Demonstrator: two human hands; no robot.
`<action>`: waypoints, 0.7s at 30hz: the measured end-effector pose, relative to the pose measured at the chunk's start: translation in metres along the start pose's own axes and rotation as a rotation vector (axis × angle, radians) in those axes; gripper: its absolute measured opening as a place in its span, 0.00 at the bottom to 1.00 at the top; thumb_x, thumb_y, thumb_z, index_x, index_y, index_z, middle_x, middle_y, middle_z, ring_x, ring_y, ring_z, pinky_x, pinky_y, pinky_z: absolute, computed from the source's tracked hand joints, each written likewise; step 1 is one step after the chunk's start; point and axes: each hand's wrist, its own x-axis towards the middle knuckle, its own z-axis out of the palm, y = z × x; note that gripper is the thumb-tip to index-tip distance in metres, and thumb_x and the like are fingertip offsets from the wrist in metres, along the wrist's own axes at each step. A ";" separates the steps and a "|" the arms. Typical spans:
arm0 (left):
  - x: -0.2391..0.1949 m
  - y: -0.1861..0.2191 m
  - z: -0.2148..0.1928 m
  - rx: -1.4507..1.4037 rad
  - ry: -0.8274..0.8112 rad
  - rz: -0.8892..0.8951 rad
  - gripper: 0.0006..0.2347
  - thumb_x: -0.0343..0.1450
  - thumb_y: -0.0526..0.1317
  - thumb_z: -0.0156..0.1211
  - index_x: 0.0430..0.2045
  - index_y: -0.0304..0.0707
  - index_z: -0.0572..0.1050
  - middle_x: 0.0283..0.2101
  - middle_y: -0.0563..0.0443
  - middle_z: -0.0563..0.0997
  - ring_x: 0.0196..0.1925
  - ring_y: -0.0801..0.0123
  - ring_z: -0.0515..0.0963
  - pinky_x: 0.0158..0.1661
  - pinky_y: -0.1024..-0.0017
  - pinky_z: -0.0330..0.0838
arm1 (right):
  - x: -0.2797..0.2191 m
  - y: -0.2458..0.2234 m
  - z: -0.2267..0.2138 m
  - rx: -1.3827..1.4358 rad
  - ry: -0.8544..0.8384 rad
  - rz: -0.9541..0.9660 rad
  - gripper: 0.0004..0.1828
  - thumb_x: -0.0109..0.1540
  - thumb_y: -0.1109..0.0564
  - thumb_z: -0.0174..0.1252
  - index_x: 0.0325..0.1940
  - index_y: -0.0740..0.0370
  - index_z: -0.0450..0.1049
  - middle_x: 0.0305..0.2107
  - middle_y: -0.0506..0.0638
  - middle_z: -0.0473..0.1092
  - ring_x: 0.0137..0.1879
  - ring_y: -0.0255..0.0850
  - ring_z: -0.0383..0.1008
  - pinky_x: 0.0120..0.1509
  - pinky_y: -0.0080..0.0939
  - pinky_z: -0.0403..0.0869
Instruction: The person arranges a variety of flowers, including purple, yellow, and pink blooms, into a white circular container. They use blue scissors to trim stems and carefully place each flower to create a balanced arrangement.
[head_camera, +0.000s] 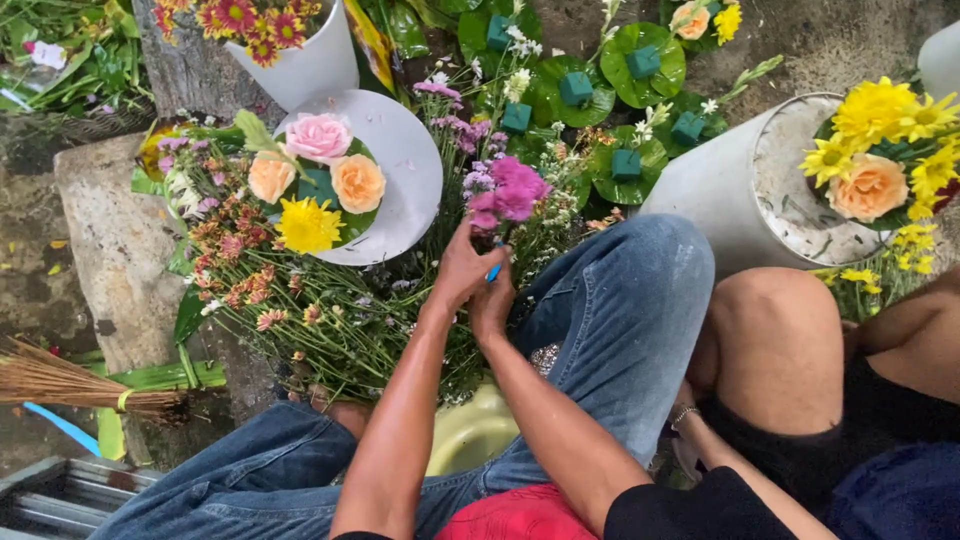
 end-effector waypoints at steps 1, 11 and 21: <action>-0.004 0.005 -0.004 0.003 -0.003 -0.001 0.26 0.58 0.44 0.75 0.51 0.46 0.76 0.48 0.37 0.81 0.57 0.48 0.79 0.56 0.53 0.72 | -0.007 -0.003 -0.005 0.002 0.002 0.003 0.25 0.63 0.60 0.57 0.66 0.60 0.67 0.44 0.66 0.73 0.46 0.59 0.75 0.47 0.57 0.75; -0.042 -0.036 -0.050 -0.076 0.198 -0.021 0.08 0.69 0.39 0.63 0.40 0.44 0.80 0.34 0.45 0.82 0.39 0.58 0.82 0.44 0.51 0.71 | -0.069 -0.063 -0.068 0.116 -0.215 0.007 0.26 0.65 0.67 0.53 0.67 0.64 0.60 0.56 0.58 0.62 0.52 0.49 0.71 0.54 0.48 0.74; -0.137 -0.003 -0.079 0.171 0.165 0.120 0.09 0.68 0.34 0.55 0.38 0.28 0.77 0.32 0.32 0.79 0.40 0.34 0.80 0.47 0.43 0.71 | -0.049 -0.085 -0.067 0.106 -0.644 -0.773 0.11 0.57 0.59 0.73 0.42 0.60 0.80 0.44 0.51 0.77 0.54 0.50 0.78 0.59 0.47 0.74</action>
